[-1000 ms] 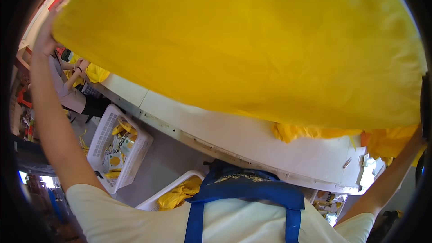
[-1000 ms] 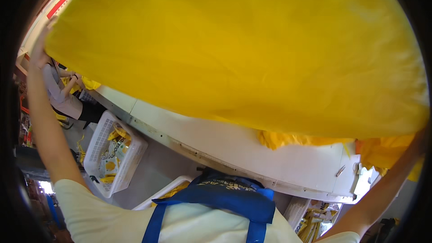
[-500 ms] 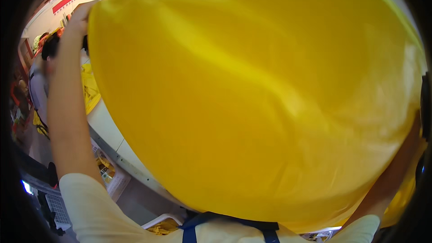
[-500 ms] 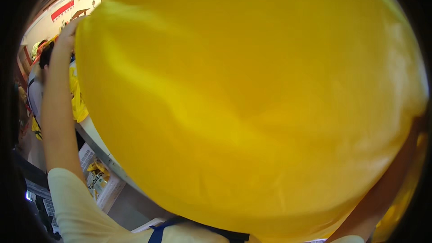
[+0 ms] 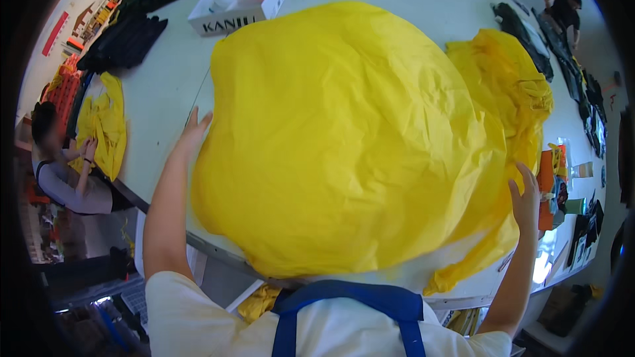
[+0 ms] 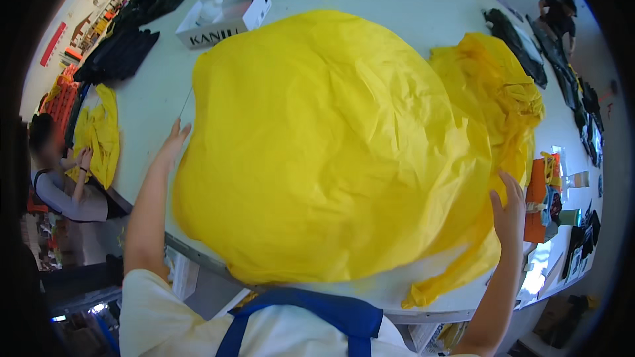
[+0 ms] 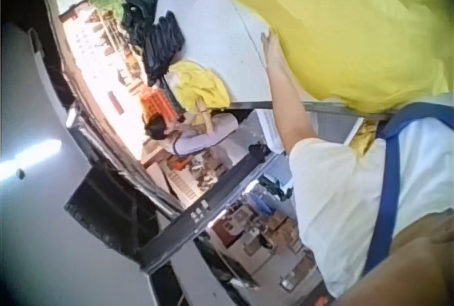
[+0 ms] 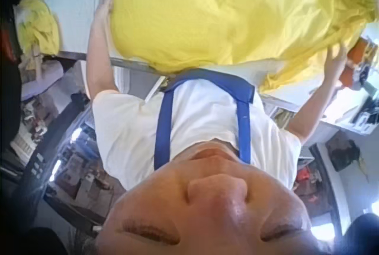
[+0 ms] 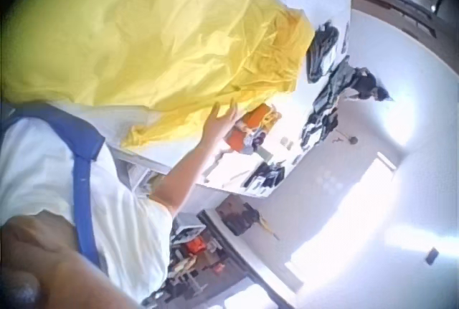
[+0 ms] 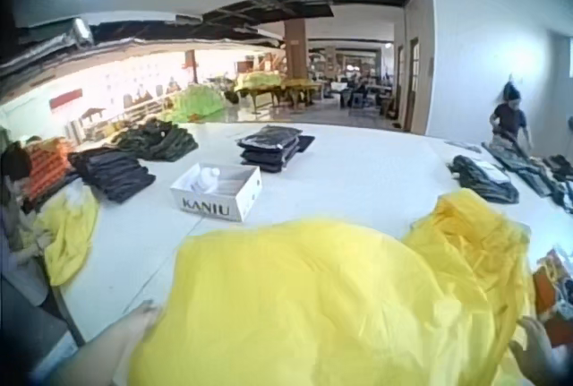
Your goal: The person unfolds a yellow plastic raincoat on a table, smooths it out, and uses scissors to cut along seams and edges. They repeatedly lift, spread, and trim the material, handling the fabric and scissors throughout the clip.
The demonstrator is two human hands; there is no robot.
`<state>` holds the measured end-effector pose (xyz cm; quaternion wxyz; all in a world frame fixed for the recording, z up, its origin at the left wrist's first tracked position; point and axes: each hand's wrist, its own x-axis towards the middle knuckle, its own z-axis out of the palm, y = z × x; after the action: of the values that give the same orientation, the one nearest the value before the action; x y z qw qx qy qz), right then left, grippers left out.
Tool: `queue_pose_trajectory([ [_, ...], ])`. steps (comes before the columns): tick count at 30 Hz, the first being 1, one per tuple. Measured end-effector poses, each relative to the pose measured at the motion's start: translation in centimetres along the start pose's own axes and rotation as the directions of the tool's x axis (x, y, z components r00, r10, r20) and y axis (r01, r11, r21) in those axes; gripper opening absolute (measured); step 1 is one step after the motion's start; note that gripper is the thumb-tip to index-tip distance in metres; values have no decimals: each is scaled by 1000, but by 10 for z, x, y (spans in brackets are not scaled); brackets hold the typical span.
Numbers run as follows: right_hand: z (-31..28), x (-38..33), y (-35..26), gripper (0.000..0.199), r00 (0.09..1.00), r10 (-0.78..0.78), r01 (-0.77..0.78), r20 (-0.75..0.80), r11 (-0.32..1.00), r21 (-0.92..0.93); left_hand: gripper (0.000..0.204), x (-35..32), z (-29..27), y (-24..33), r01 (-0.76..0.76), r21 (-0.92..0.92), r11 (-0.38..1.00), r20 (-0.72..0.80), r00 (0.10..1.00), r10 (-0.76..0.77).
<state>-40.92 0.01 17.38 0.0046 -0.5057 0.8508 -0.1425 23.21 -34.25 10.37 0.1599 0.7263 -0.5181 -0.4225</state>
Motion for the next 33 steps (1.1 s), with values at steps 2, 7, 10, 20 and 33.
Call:
queue_pose_trajectory([
  [2,19,-45,55,45,981,175,-177,-80,984,-19,76,-43,9,-71,264,-132,956,112,962,-250],
  [7,86,-170,130,76,507,838,-791,202,359,496,68,-156,20,-205,503,-651,569,588,808,-42],
  [10,102,-189,72,81,548,688,-771,477,194,606,57,-214,26,-203,450,-672,588,608,789,90],
  [20,7,-101,110,36,875,416,-263,248,-21,965,38,-194,-76,-75,-104,-642,759,174,945,277],
  [33,-121,-204,323,27,789,600,-608,134,728,317,41,-198,-133,-247,359,270,893,260,866,-427],
])
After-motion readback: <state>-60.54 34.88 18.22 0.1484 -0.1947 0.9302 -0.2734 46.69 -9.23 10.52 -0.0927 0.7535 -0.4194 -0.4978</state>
